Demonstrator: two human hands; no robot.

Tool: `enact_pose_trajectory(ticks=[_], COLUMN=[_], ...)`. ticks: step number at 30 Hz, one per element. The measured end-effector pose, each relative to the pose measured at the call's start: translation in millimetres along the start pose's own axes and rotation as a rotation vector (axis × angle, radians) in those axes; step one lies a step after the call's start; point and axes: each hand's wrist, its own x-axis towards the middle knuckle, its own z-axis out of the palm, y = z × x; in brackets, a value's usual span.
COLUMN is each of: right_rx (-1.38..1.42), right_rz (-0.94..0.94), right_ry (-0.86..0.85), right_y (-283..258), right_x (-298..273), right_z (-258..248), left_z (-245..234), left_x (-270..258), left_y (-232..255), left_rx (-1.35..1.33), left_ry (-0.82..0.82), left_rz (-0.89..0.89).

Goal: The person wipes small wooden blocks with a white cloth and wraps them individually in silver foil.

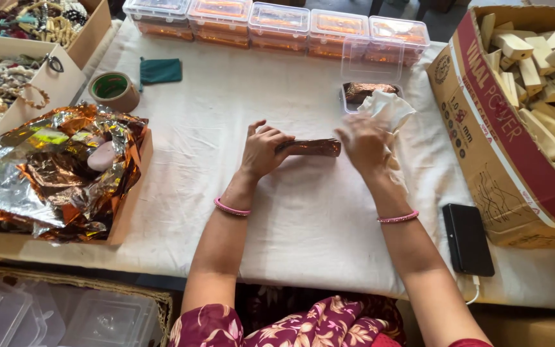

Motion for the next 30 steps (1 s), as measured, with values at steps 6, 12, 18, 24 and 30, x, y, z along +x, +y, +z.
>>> enact_pose_trajectory(ticks=[6,12,18,24,30], right_rx=[0.000,0.801,1.077,0.522,0.385], right_rz=[0.540,0.444,0.211,-0.279,-0.424], right_ry=[0.286,-0.317,-0.060,0.314,0.114], right_y=[115.7,37.1,13.4,-36.4,-48.4], right_x=[-38.5,-17.7,-18.8,-17.6,-29.8], right_z=[90.1,31.1,1.8,-49.6,-26.1], left_z=[0.2,-11.2,-2.6,-5.4,-6.5], left_x=[2.8,7.6,4.8,7.5,8.2], left_y=[1.3,13.6,9.2,17.7,27.5], left_rx=[-0.016,-0.093,-0.322,-0.204,-0.215], left_ry=[0.015,0.015,0.018,-0.021,0.064], left_rz=[0.031,0.081,-0.003,0.066,0.099])
